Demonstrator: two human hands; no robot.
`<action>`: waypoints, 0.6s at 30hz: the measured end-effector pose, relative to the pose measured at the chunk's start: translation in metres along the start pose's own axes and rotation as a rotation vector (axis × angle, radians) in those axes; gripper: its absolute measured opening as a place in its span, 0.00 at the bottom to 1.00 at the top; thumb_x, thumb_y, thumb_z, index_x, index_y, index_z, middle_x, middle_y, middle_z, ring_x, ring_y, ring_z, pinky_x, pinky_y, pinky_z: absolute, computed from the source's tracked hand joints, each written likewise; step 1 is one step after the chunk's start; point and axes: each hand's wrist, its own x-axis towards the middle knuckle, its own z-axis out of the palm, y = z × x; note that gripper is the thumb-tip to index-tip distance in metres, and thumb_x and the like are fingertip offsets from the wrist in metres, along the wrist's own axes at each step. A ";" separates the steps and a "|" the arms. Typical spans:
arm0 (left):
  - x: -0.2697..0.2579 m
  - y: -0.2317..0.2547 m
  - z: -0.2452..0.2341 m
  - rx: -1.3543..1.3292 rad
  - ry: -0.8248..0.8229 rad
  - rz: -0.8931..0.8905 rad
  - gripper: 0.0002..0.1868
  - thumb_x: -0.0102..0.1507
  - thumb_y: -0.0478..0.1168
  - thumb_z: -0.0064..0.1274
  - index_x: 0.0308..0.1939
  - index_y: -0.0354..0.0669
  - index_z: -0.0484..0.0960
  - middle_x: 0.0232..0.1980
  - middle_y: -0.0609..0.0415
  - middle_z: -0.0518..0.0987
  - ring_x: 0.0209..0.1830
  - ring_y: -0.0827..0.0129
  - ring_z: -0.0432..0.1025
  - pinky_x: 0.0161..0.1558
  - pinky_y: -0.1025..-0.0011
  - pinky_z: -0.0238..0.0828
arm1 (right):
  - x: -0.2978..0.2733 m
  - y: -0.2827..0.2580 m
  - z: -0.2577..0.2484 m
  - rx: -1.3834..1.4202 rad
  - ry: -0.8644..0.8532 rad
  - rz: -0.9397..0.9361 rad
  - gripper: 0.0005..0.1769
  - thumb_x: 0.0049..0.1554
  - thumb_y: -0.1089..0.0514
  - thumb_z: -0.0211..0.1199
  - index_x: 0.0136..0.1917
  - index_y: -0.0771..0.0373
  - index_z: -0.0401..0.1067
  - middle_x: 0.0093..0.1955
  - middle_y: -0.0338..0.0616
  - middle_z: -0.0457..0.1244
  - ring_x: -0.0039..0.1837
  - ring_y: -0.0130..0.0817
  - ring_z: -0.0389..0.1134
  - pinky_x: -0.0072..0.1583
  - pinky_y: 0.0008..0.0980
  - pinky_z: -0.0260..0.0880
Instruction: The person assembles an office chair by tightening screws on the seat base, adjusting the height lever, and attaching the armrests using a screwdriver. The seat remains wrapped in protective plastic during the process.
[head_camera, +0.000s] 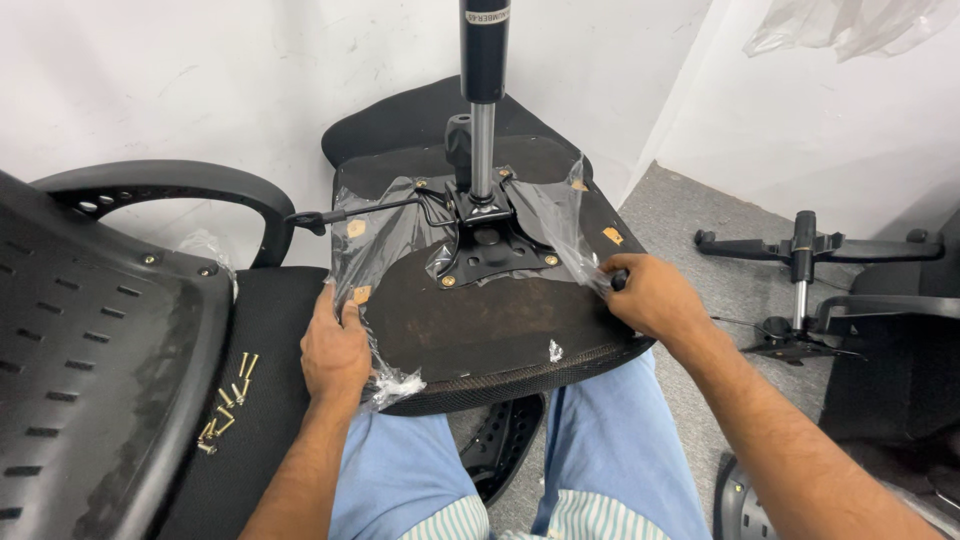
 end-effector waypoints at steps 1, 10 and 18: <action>-0.001 0.000 0.000 0.051 0.028 0.084 0.23 0.71 0.47 0.43 0.70 0.49 0.71 0.65 0.41 0.75 0.65 0.45 0.70 0.63 0.51 0.66 | 0.000 -0.005 0.001 -0.029 -0.021 0.007 0.29 0.47 0.59 0.61 0.63 0.47 0.78 0.52 0.55 0.72 0.53 0.51 0.74 0.59 0.44 0.74; -0.002 0.021 0.019 0.452 -0.025 0.597 0.21 0.65 0.44 0.51 0.62 0.44 0.77 0.66 0.43 0.73 0.70 0.55 0.64 0.69 0.50 0.58 | -0.006 -0.004 -0.004 -0.092 -0.089 -0.301 0.28 0.50 0.53 0.64 0.65 0.51 0.76 0.61 0.52 0.66 0.60 0.46 0.70 0.64 0.40 0.70; -0.035 0.040 0.050 0.217 -0.229 0.872 0.20 0.65 0.43 0.52 0.60 0.44 0.79 0.68 0.48 0.74 0.71 0.55 0.64 0.72 0.55 0.55 | -0.020 -0.007 0.008 -0.069 0.008 -0.226 0.36 0.52 0.42 0.65 0.70 0.59 0.68 0.62 0.48 0.65 0.62 0.46 0.69 0.63 0.43 0.69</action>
